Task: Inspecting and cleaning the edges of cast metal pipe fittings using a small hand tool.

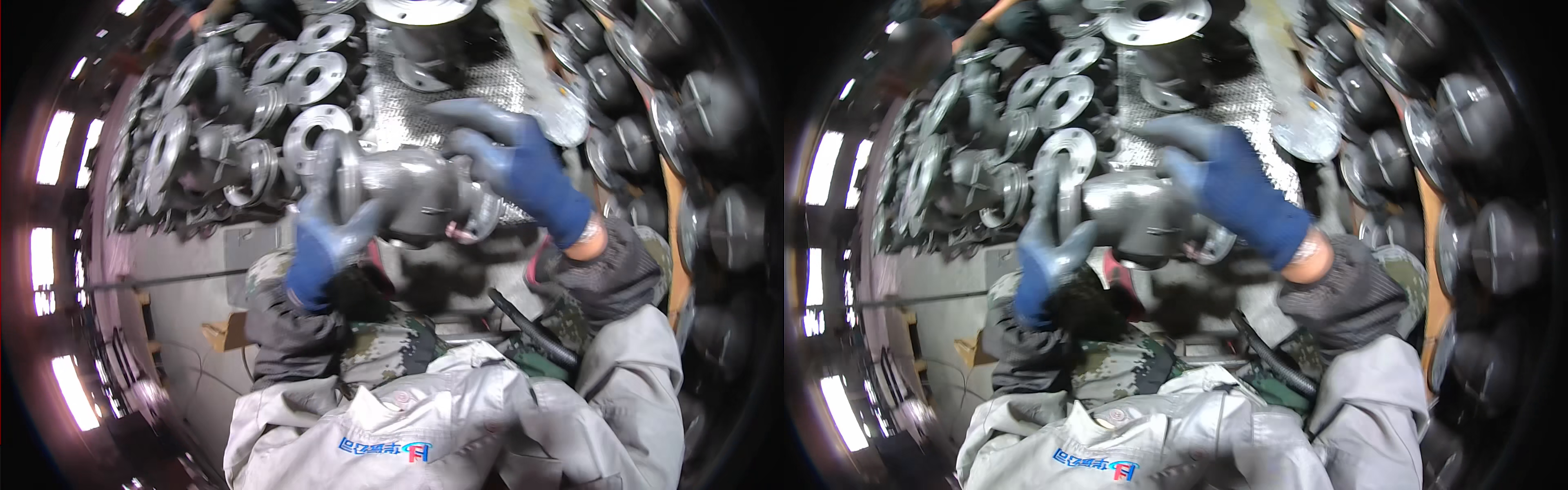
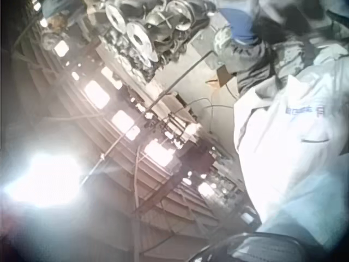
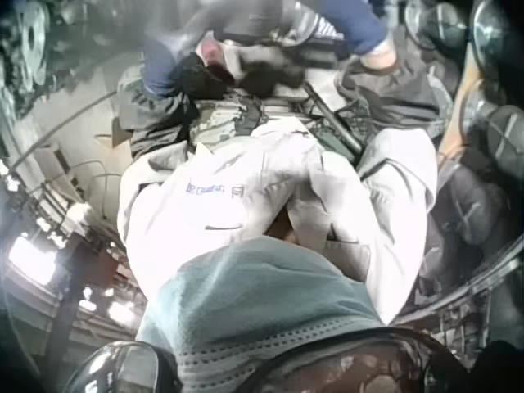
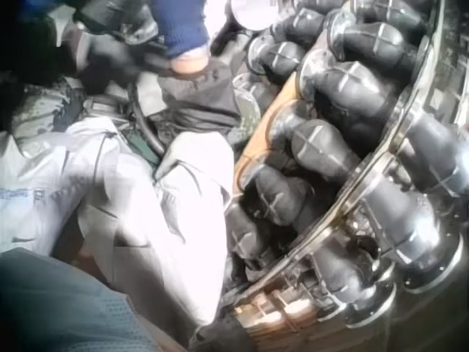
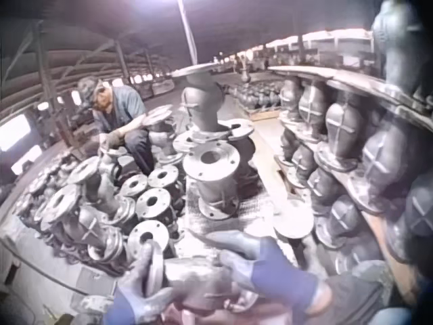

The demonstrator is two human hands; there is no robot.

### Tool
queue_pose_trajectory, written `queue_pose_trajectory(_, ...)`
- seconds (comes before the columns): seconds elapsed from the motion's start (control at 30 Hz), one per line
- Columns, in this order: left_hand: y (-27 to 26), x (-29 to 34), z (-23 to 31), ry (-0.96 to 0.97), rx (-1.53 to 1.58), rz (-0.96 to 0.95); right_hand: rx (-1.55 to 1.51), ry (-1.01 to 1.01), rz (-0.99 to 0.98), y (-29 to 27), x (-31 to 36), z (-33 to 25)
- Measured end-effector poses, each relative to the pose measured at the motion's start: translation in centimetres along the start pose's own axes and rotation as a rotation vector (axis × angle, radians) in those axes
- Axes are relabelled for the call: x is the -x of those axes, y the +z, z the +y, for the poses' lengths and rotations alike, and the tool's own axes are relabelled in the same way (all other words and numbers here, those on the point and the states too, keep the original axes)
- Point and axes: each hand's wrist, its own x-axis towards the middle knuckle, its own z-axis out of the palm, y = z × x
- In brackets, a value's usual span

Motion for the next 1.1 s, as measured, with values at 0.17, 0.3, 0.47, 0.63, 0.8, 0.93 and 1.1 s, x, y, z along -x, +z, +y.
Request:
queue_pose_trajectory(0.17, 2.8, -1.7, 1.2, 0.254, -0.497, -0.054, -0.011, 0.366, 0.053, -4.6, 1.1, -1.0)
queue_pose_trajectory(0.3, 5.1, -2.7, 2.4, 0.302, -0.556, -0.257, -0.116, 0.452, 0.161, -6.0, 2.3, 2.4)
queue_pose_trajectory(0.47, 7.6, -2.7, 3.5, 0.594, -0.614, -0.506, 0.154, 0.088, -0.087, -6.4, 2.1, 4.2)
queue_pose_trajectory(0.63, 8.2, -0.7, 1.3, 0.876, -0.493, -0.688, 0.243, 0.086, -0.134, -5.5, 2.7, 4.4)
queue_pose_trajectory(0.8, 3.7, -3.3, 1.8, 0.813, -0.246, -0.621, 0.403, -0.123, -0.149, -2.7, -0.3, 3.8)
queue_pose_trajectory(0.93, 0.8, -3.5, 1.3, 0.144, 0.044, -0.081, 0.01, 0.139, 0.072, -2.0, -0.5, 5.1)
queue_pose_trajectory(1.1, -0.7, -2.2, -3.3, 0.238, -0.511, -0.379, -0.093, 0.165, 0.1, -0.1, -0.3, 4.2)
